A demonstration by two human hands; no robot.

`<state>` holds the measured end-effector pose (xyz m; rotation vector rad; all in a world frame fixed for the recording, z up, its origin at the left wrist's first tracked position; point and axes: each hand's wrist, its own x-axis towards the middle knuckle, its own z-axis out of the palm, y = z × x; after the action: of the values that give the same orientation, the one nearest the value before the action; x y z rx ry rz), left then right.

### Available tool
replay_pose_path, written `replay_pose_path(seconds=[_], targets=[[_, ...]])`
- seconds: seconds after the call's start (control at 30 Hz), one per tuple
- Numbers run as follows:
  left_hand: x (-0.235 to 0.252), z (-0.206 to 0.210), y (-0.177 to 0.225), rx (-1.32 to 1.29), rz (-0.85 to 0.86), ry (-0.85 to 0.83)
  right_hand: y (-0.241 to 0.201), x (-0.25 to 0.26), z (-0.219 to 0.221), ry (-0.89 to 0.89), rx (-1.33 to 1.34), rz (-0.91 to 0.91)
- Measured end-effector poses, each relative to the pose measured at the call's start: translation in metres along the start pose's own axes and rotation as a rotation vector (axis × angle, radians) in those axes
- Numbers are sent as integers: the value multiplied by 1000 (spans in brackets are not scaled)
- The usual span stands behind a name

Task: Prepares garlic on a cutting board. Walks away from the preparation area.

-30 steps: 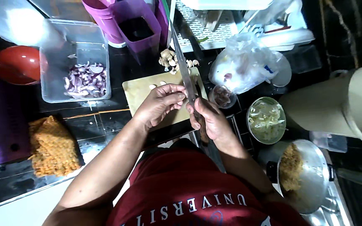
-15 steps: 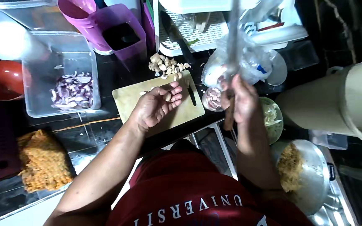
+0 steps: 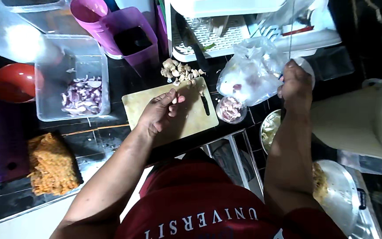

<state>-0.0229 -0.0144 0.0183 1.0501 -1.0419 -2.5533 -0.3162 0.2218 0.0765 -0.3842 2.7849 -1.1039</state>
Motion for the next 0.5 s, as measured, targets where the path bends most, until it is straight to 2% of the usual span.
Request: replay_pose_path(seconds=[0.1, 0.2, 0.27, 0.37, 0.5], targets=[[-2, -6, -2, 3, 51, 11, -10, -17, -1, -53, 56, -33], [-7, -12, -3, -17, 98, 74, -33, -68, 6, -171, 138, -138], [-10, -18, -2, -24, 125, 103, -41, -102, 24, -325, 171, -182], [-16, -29, 1, -45, 183, 149, -39, -134, 67, -585, 79, -139], [-26, -48, 7, -82, 228, 219, -32, -161, 109, -769, -41, -110]])
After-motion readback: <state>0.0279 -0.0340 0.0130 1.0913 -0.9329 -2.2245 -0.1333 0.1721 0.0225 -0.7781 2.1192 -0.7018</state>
